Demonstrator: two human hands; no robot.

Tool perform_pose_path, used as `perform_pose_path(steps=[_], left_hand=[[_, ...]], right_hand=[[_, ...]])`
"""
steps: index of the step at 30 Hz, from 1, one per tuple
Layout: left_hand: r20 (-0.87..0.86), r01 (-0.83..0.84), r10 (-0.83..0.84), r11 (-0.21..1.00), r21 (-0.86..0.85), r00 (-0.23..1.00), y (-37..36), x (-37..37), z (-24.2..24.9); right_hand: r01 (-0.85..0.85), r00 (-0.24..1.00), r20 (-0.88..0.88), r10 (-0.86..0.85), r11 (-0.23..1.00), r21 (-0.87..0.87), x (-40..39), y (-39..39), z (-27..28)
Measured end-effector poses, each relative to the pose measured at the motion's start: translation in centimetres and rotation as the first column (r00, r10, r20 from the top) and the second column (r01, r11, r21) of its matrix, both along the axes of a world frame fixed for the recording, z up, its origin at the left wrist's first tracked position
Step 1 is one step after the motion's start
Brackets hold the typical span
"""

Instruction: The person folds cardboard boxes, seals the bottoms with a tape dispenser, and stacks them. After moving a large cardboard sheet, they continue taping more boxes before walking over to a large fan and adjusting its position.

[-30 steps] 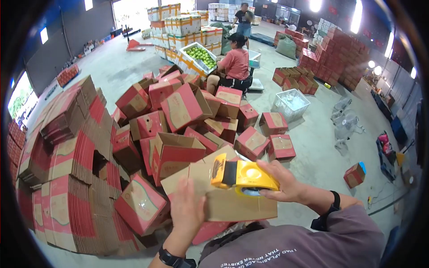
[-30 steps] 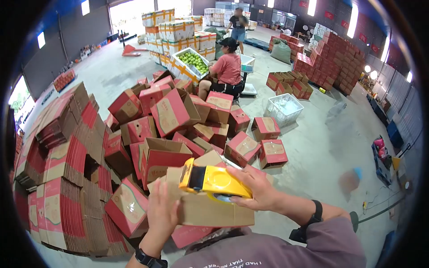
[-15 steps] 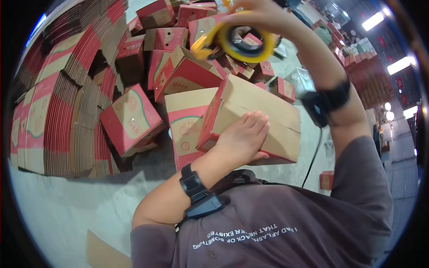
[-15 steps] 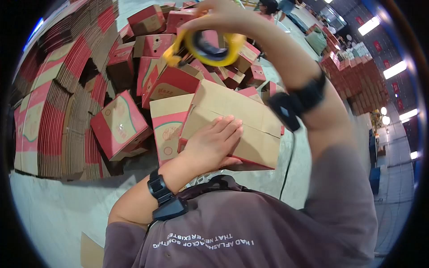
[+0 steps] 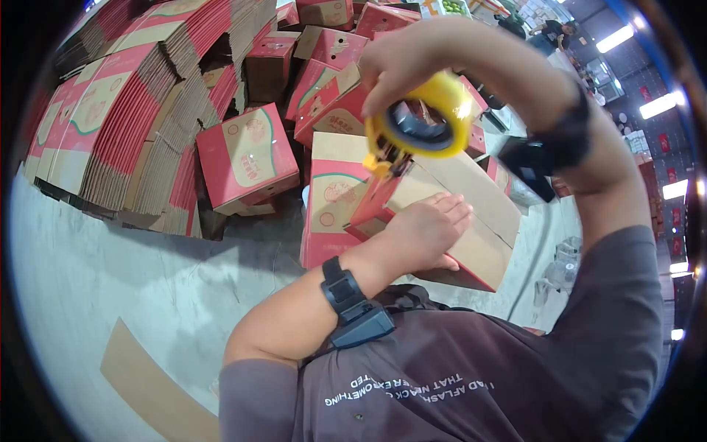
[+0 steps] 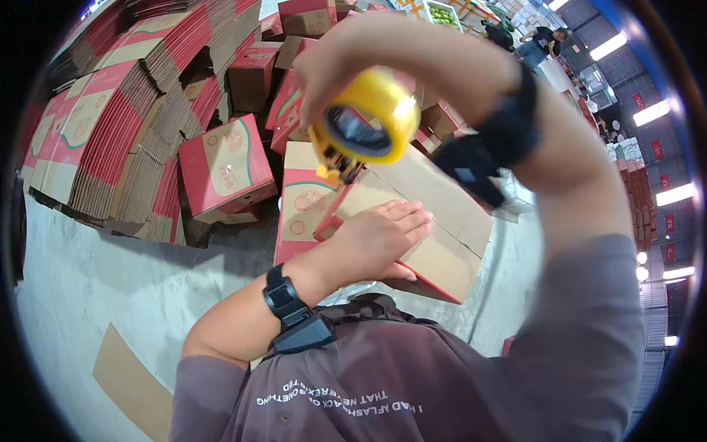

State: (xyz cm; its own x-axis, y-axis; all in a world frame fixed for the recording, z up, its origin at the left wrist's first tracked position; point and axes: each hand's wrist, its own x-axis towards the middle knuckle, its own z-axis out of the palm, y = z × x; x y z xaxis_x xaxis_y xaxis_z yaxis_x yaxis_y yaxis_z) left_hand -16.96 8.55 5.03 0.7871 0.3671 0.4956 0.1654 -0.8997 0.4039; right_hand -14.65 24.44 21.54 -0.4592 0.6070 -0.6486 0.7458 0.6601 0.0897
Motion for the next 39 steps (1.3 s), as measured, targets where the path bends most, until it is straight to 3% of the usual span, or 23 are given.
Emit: perform_pose_path(steps=[2,4,6,8,10,14,16,18,20,22,24,26,27,28,29,30,31,34,35,36,37,38,39], left_hand=[[-0.011,0.015,-0.015,1.000,-0.014,1.000,-0.1,0.1,0.3],[0.031,0.026,-0.026,0.999,0.021,0.999,-0.3,0.0,0.4],[0.094,-0.005,0.003,1.000,0.015,0.996,-1.0,-0.5,0.1],[0.103,-0.074,0.067,0.995,0.068,0.992,-1.7,-0.5,-0.4],[0.120,-0.128,0.113,0.984,0.124,0.986,-2.0,0.0,-0.7],[0.125,-0.220,0.202,0.964,0.149,0.971,-2.7,0.6,-0.2],[0.099,-0.232,0.220,0.963,0.137,0.970,-3.4,1.1,0.0],[0.102,-0.253,0.242,0.960,0.122,0.965,-3.9,1.8,0.3],[0.073,-0.256,0.248,0.957,0.137,0.966,-4.6,2.5,0.6],[0.031,-0.370,0.370,0.918,0.142,0.929,-5.1,2.3,0.6],[0.010,-0.342,0.343,0.932,0.120,0.939,-5.0,1.2,1.6],[-0.061,-0.305,0.301,0.950,-0.069,0.952,-4.2,0.0,2.1],[-0.036,-0.414,0.413,0.909,-0.052,0.910,-3.2,-0.5,2.8],[-0.032,-0.419,0.418,0.907,-0.050,0.908,-2.3,-1.2,2.4],[0.026,-0.402,0.445,0.831,-0.385,0.895,-1.1,-2.1,1.5],[0.077,-0.312,0.484,0.670,-0.673,0.872,0.0,-3.1,0.6],[-0.187,-0.536,0.503,0.799,-0.272,0.844,-0.5,-4.4,-0.6],[-0.259,-0.301,0.163,0.655,-0.694,0.952,-5.7,-4.6,4.4],[-0.245,-0.292,0.165,0.657,-0.695,0.955,-5.8,-4.4,4.7],[-0.277,-0.239,0.143,0.904,-0.354,0.950,-5.9,-4.0,4.8],[-0.315,-0.134,0.141,0.990,0.043,0.938,-5.9,-3.5,4.6],[-0.302,-0.137,0.142,0.990,0.037,0.943,-5.2,-2.7,4.2],[-0.191,-0.060,0.068,0.997,0.049,0.979,-4.0,-1.4,3.5]], right_hand=[[0.078,0.989,-0.127,-0.074,0.997,0.029,3.4,-3.3,4.2],[-0.028,0.959,-0.280,0.050,0.996,0.083,7.4,-6.9,4.8],[0.090,0.857,-0.514,0.030,0.974,0.207,12.3,-10.1,3.1],[0.171,0.785,-0.619,0.013,0.956,0.237,16.6,-13.6,1.5],[0.198,0.787,-0.615,0.039,0.929,0.312,21.1,-17.9,0.2],[0.433,0.764,-0.598,-0.244,0.881,0.193,30.5,-29.3,1.2],[0.558,0.769,-0.422,-0.480,0.827,0.075,33.8,-33.9,1.7],[0.542,0.754,-0.417,-0.507,0.839,-0.040,36.5,-35.2,-2.8],[0.488,0.715,-0.623,-0.317,0.864,0.121,35.7,-33.7,-11.2],[0.550,0.711,-0.604,-0.360,0.820,0.159,33.0,-30.9,-18.4],[0.520,0.759,-0.553,-0.344,0.831,0.197,30.8,-29.1,-20.4],[0.533,0.772,-0.507,-0.383,0.825,0.189,31.3,-27.8,-19.6],[0.540,0.789,-0.448,-0.420,0.822,0.180,31.6,-26.9,-18.9],[0.551,0.780,-0.460,-0.425,0.815,0.180,31.7,-26.0,-17.4],[0.545,0.778,-0.480,-0.405,0.816,0.194,31.9,-24.9,-15.6],[0.538,0.778,-0.498,-0.383,0.815,0.214,32.3,-23.5,-14.2],[0.513,0.819,-0.445,-0.363,0.811,0.281,33.2,-21.3,-13.5],[0.541,0.831,-0.395,-0.392,0.735,0.409,34.7,-15.7,-10.5],[0.545,0.831,-0.416,-0.369,0.686,0.481,34.4,-14.5,-8.9],[0.543,0.835,-0.431,-0.341,0.636,0.549,34.0,-13.4,-7.3],[0.572,0.810,-0.520,-0.272,0.559,0.600,33.9,-11.8,-6.3],[0.606,0.778,-0.598,-0.192,0.478,0.636,33.6,-10.4,-5.3],[0.664,0.698,-0.692,-0.186,0.530,0.527,31.7,-9.6,-2.9]])
